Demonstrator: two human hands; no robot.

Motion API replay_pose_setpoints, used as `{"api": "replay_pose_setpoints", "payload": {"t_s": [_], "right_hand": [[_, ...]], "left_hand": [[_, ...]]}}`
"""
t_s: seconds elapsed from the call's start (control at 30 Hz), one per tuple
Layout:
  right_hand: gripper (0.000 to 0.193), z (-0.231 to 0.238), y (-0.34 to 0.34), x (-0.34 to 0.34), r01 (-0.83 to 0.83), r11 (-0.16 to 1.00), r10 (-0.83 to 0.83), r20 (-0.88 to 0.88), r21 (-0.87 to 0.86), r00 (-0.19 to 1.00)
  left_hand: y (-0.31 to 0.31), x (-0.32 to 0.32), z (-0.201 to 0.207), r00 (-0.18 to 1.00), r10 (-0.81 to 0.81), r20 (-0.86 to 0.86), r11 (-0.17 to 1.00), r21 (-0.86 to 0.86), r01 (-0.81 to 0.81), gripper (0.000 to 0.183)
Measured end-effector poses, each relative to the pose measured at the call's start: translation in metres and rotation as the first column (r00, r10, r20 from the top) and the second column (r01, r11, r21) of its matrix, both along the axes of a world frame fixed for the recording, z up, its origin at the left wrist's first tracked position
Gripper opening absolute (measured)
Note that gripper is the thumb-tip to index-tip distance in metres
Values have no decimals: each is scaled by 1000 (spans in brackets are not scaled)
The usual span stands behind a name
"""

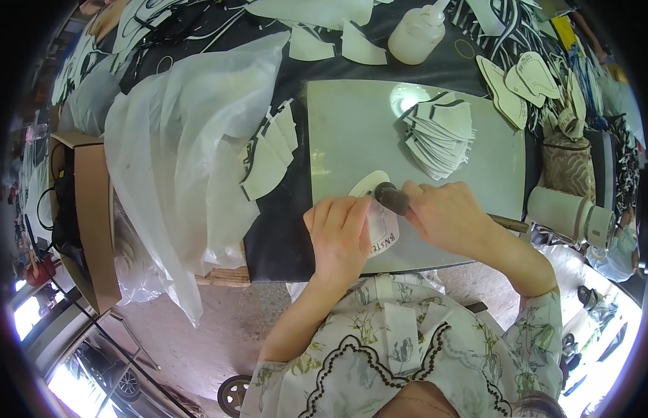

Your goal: The recorder is organizing cut leather components and using a hammer with a punch tool to process shoe patterns on a workbench.

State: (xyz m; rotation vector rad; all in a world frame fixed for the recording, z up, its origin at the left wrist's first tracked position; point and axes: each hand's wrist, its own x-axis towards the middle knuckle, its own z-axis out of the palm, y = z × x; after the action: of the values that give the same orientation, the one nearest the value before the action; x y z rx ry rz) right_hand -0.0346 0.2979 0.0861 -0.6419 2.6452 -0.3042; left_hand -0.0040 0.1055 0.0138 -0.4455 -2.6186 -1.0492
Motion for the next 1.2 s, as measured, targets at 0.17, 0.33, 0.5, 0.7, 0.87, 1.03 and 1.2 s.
{"api": "replay_pose_setpoints", "payload": {"t_s": [0.17,0.33,0.5,0.7,0.87,1.03,1.2], "right_hand": [[30,-1,1,-1,2,1000,-2,-2,-14,1000],[29,-2,2,-2,-4,1000,4,-10,-8,1000],[28,-1,5,-7,-20,999,19,-9,-41,1000],[26,0,1,-13,-81,996,81,-6,-38,997],[27,0,-2,-11,-92,996,92,-6,-11,996],[22,-3,-3,-10,-70,997,70,25,9,997],[21,-1,-4,-8,-46,999,46,31,8,998]], "left_hand": [[-1,-2,3,994,-5,113,994,109,-8,26],[-7,-3,3,993,-102,66,994,40,100,25],[-6,3,-1,988,-119,-98,982,-156,103,24],[-4,2,-2,986,-132,-106,979,-172,113,25],[-4,3,-1,987,-129,-98,978,-176,110,24],[-8,9,-1,1000,-26,3,1000,-14,26,24],[-4,21,-1,998,-32,-52,984,-178,23,26]]}}
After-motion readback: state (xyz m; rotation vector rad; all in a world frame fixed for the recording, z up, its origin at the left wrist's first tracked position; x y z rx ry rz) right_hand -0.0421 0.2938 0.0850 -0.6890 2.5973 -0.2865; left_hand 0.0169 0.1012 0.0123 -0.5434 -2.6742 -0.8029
